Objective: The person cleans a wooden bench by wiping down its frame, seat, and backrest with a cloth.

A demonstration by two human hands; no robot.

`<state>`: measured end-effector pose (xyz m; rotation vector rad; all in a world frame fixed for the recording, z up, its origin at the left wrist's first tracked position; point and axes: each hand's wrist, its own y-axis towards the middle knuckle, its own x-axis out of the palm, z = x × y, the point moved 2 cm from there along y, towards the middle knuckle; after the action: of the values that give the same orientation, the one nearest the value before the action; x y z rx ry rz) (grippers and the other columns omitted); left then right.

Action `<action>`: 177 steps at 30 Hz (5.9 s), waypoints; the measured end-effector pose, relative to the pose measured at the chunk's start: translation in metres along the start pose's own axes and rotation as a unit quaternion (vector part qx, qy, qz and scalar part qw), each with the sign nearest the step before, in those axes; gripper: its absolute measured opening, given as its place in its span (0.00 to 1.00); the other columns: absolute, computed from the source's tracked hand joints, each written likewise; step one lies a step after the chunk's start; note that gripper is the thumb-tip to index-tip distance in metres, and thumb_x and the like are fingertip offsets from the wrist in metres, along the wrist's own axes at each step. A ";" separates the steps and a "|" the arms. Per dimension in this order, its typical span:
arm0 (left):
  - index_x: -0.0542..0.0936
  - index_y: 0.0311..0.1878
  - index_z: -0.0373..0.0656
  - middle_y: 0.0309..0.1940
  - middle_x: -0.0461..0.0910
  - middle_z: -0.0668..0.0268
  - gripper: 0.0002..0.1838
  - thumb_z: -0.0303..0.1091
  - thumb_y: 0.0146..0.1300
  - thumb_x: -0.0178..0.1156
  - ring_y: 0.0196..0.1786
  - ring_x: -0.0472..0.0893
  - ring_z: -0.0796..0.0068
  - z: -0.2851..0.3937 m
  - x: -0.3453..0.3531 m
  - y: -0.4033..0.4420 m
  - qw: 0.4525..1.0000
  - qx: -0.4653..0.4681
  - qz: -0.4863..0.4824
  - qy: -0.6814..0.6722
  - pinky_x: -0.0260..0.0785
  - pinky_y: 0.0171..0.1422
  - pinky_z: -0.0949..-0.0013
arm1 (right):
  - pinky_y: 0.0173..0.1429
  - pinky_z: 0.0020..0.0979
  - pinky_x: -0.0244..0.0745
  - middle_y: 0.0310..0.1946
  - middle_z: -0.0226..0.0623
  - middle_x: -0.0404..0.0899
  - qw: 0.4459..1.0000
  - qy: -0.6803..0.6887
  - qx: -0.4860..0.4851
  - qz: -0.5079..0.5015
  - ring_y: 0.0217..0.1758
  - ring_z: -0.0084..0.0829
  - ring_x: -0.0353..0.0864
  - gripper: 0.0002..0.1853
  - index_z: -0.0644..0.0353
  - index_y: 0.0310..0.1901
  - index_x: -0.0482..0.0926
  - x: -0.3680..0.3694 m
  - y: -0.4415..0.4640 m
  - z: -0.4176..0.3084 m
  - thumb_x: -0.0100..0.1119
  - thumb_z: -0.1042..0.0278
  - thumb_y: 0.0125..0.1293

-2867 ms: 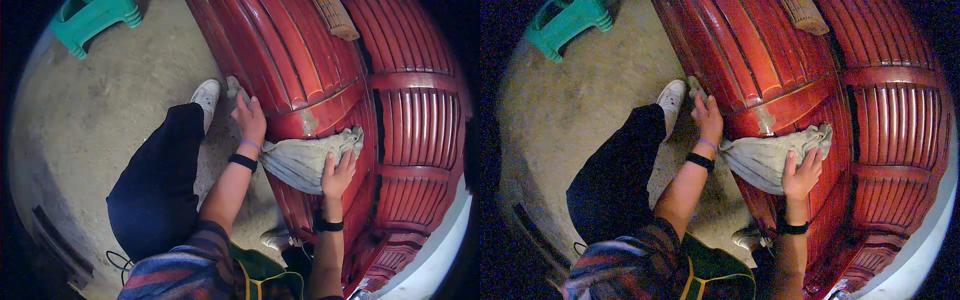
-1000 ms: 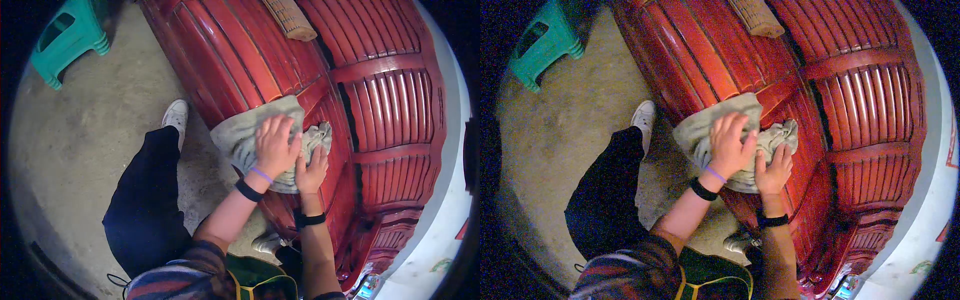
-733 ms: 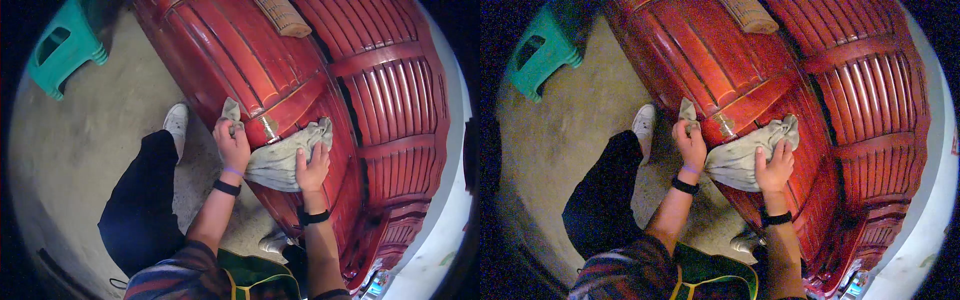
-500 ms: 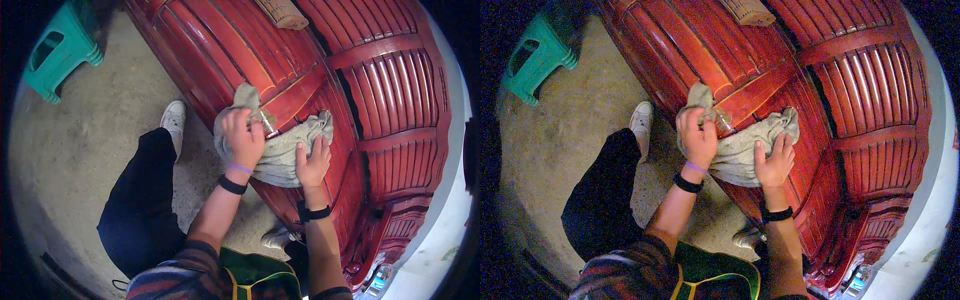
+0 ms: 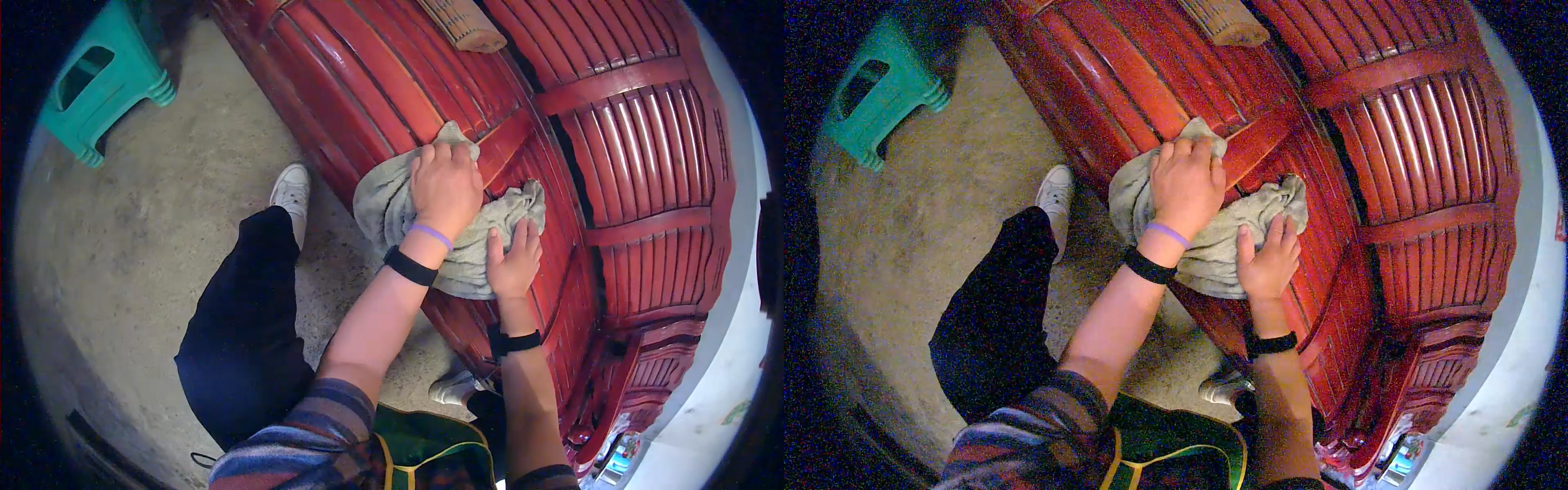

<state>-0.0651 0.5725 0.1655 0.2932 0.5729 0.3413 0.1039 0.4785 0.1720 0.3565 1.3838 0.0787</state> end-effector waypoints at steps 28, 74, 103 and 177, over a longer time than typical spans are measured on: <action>0.71 0.48 0.31 0.48 0.71 0.46 0.14 0.30 0.63 0.50 0.53 0.68 0.48 -0.125 0.051 -0.115 0.910 -0.336 0.197 -0.143 0.59 0.61 0.53 | 0.64 0.52 0.63 0.66 0.50 0.64 0.999 0.047 0.015 0.001 0.65 0.55 0.65 0.39 0.62 0.64 0.69 0.002 0.002 0.003 0.57 0.38 0.61; 0.74 0.54 0.32 0.47 0.73 0.50 0.16 0.30 0.67 0.51 0.51 0.73 0.52 -0.097 0.032 -0.114 0.915 -0.305 0.186 -0.187 0.64 0.59 0.57 | 0.63 0.53 0.64 0.66 0.54 0.64 0.998 0.047 -0.030 0.016 0.64 0.58 0.65 0.37 0.65 0.64 0.68 0.007 0.004 0.005 0.57 0.43 0.63; 0.77 0.53 0.42 0.55 0.75 0.60 0.20 0.39 0.58 0.59 0.56 0.72 0.57 0.012 0.012 -0.012 0.992 0.094 -0.045 0.068 0.63 0.57 0.53 | 0.64 0.54 0.62 0.65 0.54 0.64 0.998 0.063 0.002 0.011 0.64 0.55 0.64 0.37 0.62 0.63 0.68 -0.005 0.002 0.004 0.58 0.41 0.60; 0.66 0.68 0.42 0.70 0.63 0.52 0.39 0.59 0.61 0.55 0.71 0.59 0.44 0.120 0.082 -0.137 0.802 0.437 -0.349 0.211 0.52 0.72 0.43 | 0.77 0.57 0.39 0.75 0.55 0.47 0.960 0.124 0.138 -0.212 0.78 0.57 0.44 0.45 0.66 0.72 0.55 -0.049 -0.125 0.188 0.45 0.36 0.66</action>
<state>0.1000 0.4605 0.1734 0.8754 1.2198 -0.6369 0.2576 0.3102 0.2084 0.2798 1.6984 -0.4408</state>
